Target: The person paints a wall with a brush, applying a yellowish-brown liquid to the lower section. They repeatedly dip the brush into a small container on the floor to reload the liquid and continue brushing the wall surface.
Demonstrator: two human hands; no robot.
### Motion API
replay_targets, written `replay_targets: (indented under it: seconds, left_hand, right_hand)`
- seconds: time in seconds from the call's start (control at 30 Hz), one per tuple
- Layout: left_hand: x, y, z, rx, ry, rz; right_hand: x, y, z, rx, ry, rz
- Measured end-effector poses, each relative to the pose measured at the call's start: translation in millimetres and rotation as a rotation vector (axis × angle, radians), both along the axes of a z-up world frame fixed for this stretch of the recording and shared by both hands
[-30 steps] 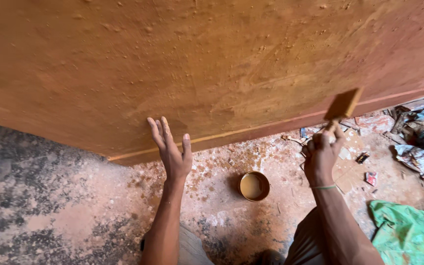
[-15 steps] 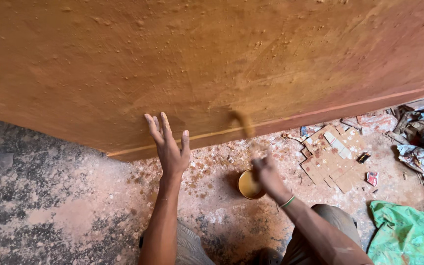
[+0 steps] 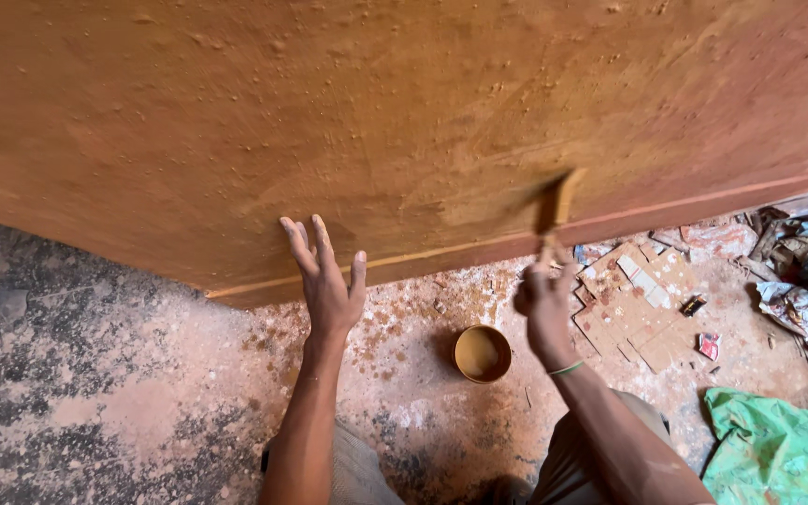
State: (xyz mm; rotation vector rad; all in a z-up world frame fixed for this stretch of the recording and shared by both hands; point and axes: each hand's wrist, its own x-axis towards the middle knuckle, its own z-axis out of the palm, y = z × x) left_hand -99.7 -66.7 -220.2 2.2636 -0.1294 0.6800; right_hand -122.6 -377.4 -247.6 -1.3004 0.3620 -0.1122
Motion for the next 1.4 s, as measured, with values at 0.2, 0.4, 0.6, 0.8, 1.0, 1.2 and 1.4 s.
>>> replay_targets:
  seconds: [0.2,0.4,0.6,0.8,1.0,1.2,1.4]
  left_hand:
    - [-2.4,1.0,1.3,0.017,0.011,0.004]
    - [1.7,2.1,-4.1,0.045,0.013,0.020]
    - [-0.8,2.4,-3.9,0.013,0.020,0.003]
    - [0.6,-0.1,-9.8,0.006,0.008,-0.011]
    - [4.2,3.1,-7.3,0.080,0.002,-0.007]
    - [0.5,6.6,-7.9,0.066,0.063,0.004]
    - [3.0,6.5,-11.9,0.104,0.011,-0.005]
  right_hand:
    - [-26.3,35.5,-3.5,-0.290,-0.144,0.691]
    - [-25.5,30.0,12.6,-0.147,-0.061,0.424]
    - [-13.8,-11.7,30.1,0.087,-0.197,-0.130]
    - [7.5,-46.8,32.1,0.242,-0.296,-0.219]
    - [-1.8,3.9,8.6,-0.260,-0.149,0.179]
    - [-26.9,41.2,1.5,-0.205,-0.160,0.723]
    - [-22.3,25.7,23.3,-0.156,-0.180,0.347]
